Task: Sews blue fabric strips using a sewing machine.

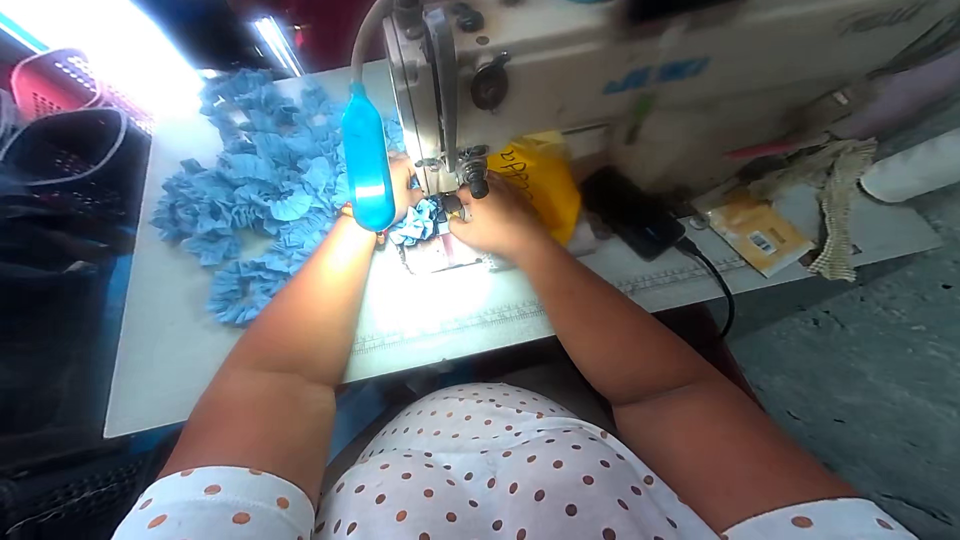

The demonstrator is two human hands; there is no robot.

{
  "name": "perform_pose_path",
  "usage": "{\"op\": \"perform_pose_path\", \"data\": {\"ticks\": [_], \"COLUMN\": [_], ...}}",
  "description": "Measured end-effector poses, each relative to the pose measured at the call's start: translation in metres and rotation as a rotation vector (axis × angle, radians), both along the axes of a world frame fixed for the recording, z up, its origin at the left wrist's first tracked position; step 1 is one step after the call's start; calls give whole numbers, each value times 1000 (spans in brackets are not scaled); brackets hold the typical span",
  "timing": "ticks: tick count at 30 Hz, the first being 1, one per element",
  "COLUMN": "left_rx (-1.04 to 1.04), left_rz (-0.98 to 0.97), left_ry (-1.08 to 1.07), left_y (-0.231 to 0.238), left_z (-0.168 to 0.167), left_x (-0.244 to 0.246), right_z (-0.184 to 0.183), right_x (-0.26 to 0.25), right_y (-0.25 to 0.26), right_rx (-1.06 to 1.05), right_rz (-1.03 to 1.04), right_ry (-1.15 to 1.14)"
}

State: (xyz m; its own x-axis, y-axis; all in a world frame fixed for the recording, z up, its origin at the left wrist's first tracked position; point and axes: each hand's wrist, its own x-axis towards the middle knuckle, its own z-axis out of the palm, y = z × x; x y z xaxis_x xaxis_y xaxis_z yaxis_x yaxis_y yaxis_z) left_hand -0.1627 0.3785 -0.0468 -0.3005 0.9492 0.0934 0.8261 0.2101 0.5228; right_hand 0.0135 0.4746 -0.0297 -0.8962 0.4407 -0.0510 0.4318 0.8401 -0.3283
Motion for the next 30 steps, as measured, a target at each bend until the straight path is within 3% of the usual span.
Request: {"op": "perform_pose_path", "data": {"ticks": [4, 16, 19, 23, 27, 30], "left_rx": [-75, 45, -77, -136, -344, -240], "left_rz": [20, -22, -26, -32, 177, 148], "left_ry": [-34, -86, -140, -112, -36, -75], "left_y": [6, 6, 4, 4, 2, 10], "left_z": [3, -5, 6, 18, 51, 28], "left_x": [-2, -1, -1, 1, 30, 18], "right_z": [-2, -8, -10, -8, -9, -9], "right_x": [-3, 4, 10, 10, 9, 9], "right_y": [-3, 10, 1, -2, -4, -3], "right_rx": [-36, -120, -104, -130, -115, -55], "right_rz": [-48, 57, -1, -35, -36, -9], "right_ry": [41, 165, 271, 248, 239, 204]}}
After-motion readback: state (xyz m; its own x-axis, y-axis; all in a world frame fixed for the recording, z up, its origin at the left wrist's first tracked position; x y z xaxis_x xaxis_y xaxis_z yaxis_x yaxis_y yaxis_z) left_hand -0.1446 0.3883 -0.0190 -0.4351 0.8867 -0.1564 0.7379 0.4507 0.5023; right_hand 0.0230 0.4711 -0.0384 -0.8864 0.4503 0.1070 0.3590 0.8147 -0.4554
